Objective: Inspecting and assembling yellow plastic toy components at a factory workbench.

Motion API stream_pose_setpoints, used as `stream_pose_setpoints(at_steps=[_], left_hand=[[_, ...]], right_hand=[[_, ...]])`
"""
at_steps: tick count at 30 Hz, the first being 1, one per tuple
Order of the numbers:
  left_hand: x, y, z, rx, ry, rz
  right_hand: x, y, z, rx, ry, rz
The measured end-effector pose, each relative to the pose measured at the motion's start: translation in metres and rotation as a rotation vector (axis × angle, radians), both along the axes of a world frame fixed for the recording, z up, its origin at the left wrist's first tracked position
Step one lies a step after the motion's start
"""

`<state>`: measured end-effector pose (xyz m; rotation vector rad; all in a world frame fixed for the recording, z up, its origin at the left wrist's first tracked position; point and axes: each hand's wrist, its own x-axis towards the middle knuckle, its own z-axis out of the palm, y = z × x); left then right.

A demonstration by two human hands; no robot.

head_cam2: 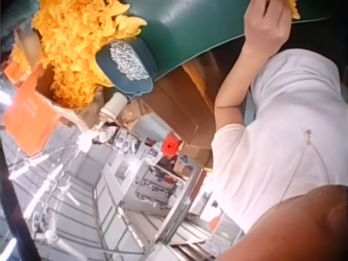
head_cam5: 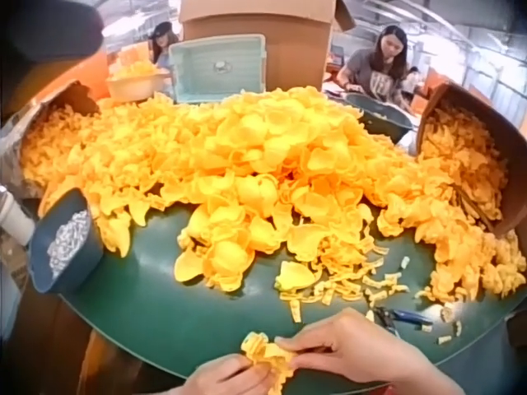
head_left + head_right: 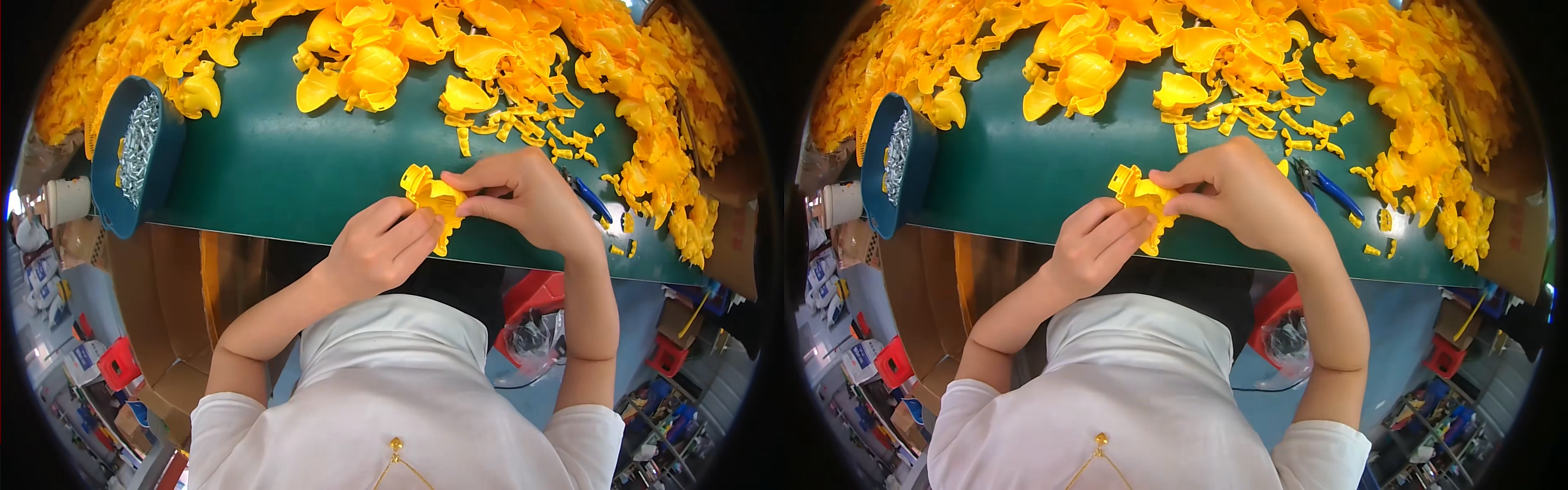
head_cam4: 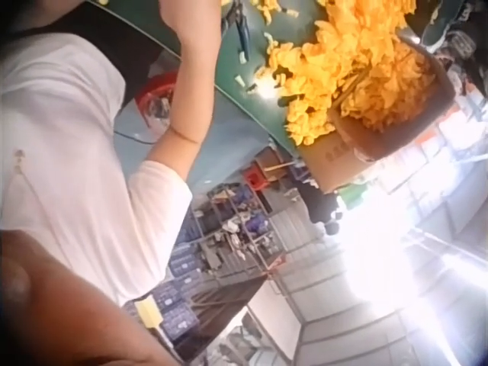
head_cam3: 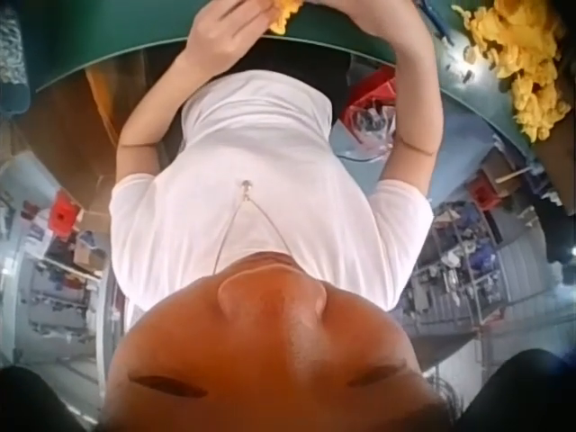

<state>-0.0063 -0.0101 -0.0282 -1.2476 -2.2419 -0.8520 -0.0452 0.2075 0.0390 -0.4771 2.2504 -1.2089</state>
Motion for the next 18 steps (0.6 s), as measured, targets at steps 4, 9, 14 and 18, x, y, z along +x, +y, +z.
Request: stream_pose_setpoints(at_steps=[4, 9, 14, 18], left_hand=[[0.001, 0.002, 0.000, 0.007, 0.003, 0.002], [0.001, -0.003, -0.003, 0.040, -0.014, -0.037], [0.024, -0.004, 0.005, 0.333, -0.564, 0.183], [0.025, -0.014, 0.033, 1.003, -1.816, -0.405]], right_hand=[[0.016, -0.002, -0.006, -0.040, 0.084, -0.104], [0.018, -0.002, -0.011, -0.135, 0.127, -0.160], [0.024, 0.003, 0.010, -0.153, 0.287, -0.078], [0.032, 0.001, 0.025, -0.113, 0.381, 0.068]])
